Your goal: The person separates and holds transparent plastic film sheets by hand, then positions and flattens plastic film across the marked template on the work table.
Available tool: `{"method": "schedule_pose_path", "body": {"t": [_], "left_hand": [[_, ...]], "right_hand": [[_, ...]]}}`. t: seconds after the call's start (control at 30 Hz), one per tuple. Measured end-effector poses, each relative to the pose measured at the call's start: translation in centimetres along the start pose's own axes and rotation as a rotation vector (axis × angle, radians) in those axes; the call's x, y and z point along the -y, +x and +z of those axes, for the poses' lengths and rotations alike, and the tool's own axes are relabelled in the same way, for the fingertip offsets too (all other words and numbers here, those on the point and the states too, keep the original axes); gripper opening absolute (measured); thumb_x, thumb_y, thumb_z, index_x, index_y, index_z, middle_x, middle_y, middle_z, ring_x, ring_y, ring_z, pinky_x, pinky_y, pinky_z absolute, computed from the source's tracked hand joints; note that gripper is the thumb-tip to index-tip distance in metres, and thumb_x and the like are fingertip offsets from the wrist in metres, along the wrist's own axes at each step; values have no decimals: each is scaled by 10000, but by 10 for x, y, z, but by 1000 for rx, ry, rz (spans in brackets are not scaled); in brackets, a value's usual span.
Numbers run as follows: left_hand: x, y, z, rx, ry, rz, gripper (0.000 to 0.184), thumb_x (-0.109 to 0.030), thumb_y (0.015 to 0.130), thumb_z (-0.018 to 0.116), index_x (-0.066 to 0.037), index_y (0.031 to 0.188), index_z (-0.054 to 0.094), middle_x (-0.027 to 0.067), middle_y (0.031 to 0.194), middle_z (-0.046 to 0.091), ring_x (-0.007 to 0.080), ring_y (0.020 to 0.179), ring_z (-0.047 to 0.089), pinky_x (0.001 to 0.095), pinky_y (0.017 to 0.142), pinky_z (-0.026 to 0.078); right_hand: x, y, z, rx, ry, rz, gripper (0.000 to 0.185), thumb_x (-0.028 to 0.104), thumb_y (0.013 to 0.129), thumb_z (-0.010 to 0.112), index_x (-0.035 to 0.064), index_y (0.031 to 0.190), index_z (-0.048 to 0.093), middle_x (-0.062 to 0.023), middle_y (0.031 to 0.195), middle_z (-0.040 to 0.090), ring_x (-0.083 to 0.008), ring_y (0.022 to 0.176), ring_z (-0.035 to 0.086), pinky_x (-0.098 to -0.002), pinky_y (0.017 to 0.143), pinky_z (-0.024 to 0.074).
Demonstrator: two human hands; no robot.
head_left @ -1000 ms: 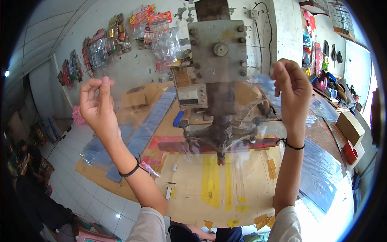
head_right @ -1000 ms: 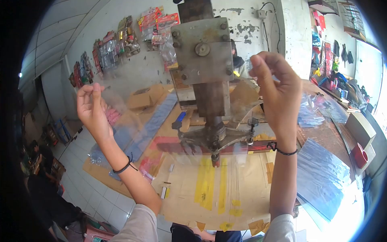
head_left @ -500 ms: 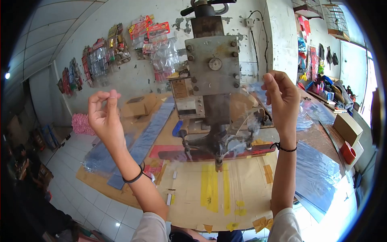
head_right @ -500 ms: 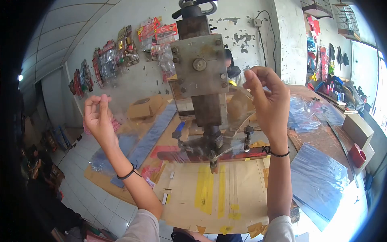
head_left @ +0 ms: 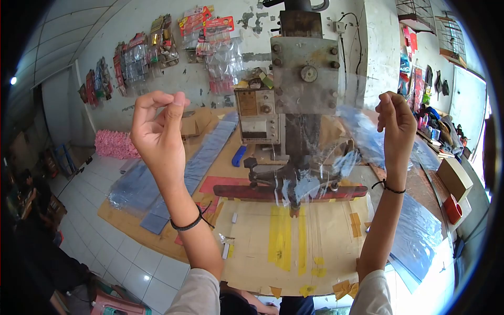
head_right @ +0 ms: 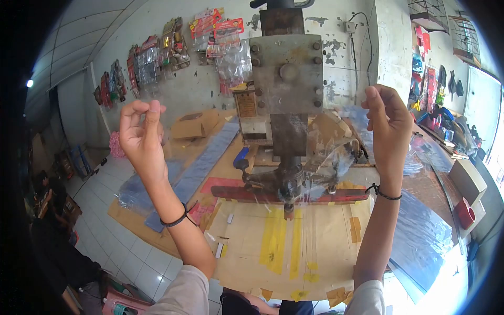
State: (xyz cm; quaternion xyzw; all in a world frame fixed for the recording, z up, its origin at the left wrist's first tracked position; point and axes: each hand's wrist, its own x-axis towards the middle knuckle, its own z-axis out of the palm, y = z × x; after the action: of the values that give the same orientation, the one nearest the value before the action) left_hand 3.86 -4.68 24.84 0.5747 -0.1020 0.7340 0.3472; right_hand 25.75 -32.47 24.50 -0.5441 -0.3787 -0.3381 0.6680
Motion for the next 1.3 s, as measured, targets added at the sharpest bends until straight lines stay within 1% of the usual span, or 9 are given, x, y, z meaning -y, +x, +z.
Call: {"method": "schedule_pose_path", "body": {"t": [0.03, 0.1, 0.33, 0.7, 0.9, 0.93, 1.03, 1.17, 1.3], "left_hand": [[-2, 0, -1, 6, -17, -27, 136, -56, 918, 697, -32, 957, 569, 50, 913, 631, 91, 721, 550, 218, 622, 419], [-4, -1, 0, 21, -35, -39, 131, -29, 912, 698, -8, 953, 575, 39, 928, 613, 143, 829, 656, 239, 718, 512], [-16, -12, 20, 78, -91, 9, 155, 23, 892, 699, 5, 968, 564, 46, 923, 600, 141, 811, 652, 245, 730, 523], [-23, -22, 33, 196, -80, 102, 263, 39, 843, 742, -14, 1010, 547, 55, 844, 634, 66, 698, 596, 170, 607, 418], [-35, -32, 41, 400, -204, 293, 356, 36, 784, 799, -23, 1030, 548, 64, 783, 672, 60, 604, 567, 167, 521, 391], [-36, -37, 45, 407, -240, 265, 387, 17, 735, 847, -37, 997, 567, 73, 762, 689, 57, 548, 553, 173, 466, 372], [-47, -50, 52, 489, -229, 277, 419, 6, 683, 880, -40, 980, 589, 70, 758, 702, 63, 502, 552, 190, 430, 370], [-58, -57, 67, 548, -231, 448, 445, -15, 656, 894, -54, 1000, 614, 48, 762, 713, 92, 446, 535, 232, 395, 362], [-59, -59, 69, 614, -249, 488, 475, -46, 660, 894, -75, 1052, 627, 17, 724, 692, 116, 415, 494, 264, 386, 346]], "right_hand": [[-1, 1, -1, 10, -3, -9, 282, 300, 981, 631, 21, 983, 674, 11, 750, 622, -24, 600, 469, -191, 527, 374], [-6, 3, -5, 19, -17, -24, 280, 297, 982, 630, 20, 984, 675, 11, 749, 622, -24, 597, 468, -192, 525, 375], [-20, 13, -17, -37, -58, 1, 266, 269, 978, 627, 13, 1014, 688, 3, 769, 647, -30, 609, 494, -201, 534, 412], [-41, 21, -28, -24, -37, 61, 324, 334, 973, 637, 17, 1041, 663, -22, 837, 670, -56, 708, 560, -222, 585, 466], [-59, 22, -24, -14, -38, 84, 323, 323, 987, 618, 8, 1059, 629, -30, 866, 657, -69, 706, 559, -236, 598, 477], [-65, 22, -25, -10, -37, 97, 330, 328, 989, 612, 7, 1066, 620, -31, 892, 650, -73, 704, 558, -238, 606, 477], [-75, 23, -24, -15, -48, 115, 344, 334, 990, 609, 3, 1081, 617, -34, 915, 648, -77, 708, 559, -240, 608, 474], [-81, 23, -24, -19, -90, 118, 366, 347, 988, 609, 1, 1106, 614, -39, 939, 644, -80, 717, 562, -239, 615, 470], [-84, 24, -25, -20, -102, 108, 386, 366, 986, 609, 3, 1116, 614, -39, 947, 643, -83, 723, 566, -237, 624, 469]]}}
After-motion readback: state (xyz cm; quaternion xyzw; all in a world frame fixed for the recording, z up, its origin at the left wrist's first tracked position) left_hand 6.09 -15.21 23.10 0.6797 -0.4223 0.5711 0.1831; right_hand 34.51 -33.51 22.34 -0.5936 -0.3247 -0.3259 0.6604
